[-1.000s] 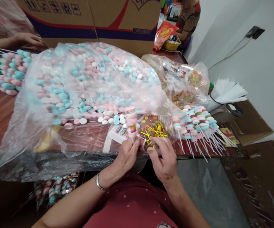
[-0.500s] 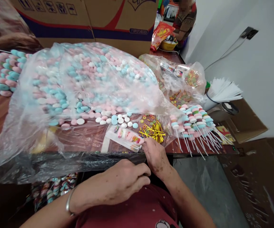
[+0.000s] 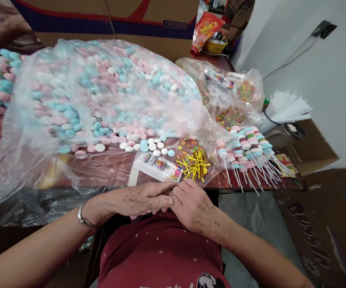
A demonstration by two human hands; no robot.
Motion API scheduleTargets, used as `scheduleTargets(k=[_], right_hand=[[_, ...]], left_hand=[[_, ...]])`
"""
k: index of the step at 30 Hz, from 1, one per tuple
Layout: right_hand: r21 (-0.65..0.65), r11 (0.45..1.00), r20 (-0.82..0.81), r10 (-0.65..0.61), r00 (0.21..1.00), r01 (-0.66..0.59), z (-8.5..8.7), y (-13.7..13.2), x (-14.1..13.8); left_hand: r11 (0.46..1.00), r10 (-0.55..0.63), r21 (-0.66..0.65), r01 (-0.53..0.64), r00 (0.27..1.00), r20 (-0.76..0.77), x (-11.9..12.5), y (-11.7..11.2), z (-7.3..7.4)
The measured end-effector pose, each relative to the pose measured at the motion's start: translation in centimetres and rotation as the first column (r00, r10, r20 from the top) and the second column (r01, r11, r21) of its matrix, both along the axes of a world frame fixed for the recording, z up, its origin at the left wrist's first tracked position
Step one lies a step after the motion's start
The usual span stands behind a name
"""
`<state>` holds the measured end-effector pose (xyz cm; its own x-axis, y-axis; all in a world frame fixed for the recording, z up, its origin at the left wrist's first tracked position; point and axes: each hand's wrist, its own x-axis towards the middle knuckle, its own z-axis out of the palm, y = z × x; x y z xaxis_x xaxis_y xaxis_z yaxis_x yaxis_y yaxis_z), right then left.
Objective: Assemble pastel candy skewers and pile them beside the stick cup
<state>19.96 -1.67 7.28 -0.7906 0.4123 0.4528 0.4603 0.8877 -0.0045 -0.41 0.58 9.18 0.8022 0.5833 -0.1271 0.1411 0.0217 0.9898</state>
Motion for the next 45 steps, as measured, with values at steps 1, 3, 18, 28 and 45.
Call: scheduleTargets(k=[1, 3, 18, 28, 45], right_hand=[[-0.012, 1.000, 0.023, -0.015, 1.000, 0.015, 0.0, -0.1, 0.1], [-0.075, 0.996, 0.074, -0.035, 0.997, 0.041, -0.3, -0.2, 0.4], [-0.978, 0.188, -0.114, -0.119, 0.986, -0.091, 1.0, 1.7, 2.3], [-0.312, 0.452, 0.377, -0.748, 0.546, 0.836, 0.8, 8.1, 5.0], [-0.091, 0.403, 0.502, -0.771, 0.392, 0.911, 0.9, 9.5, 3.0]], left_hand=[[0.999, 0.007, 0.051, -0.008, 1.000, 0.010, 0.0, 0.0, 0.0], [0.974, 0.027, 0.226, -0.028, 1.000, 0.006, 0.3, -0.1, -0.2], [0.125, 0.295, 0.991, 0.041, 0.953, -0.076, 1.4, -2.7, -2.5], [0.740, 0.635, 0.240, -0.629, 0.770, 0.059, 1.8, -1.8, -1.8], [0.550, 0.779, -0.550, -0.628, 0.623, 0.069, 3.6, -1.5, -3.3]])
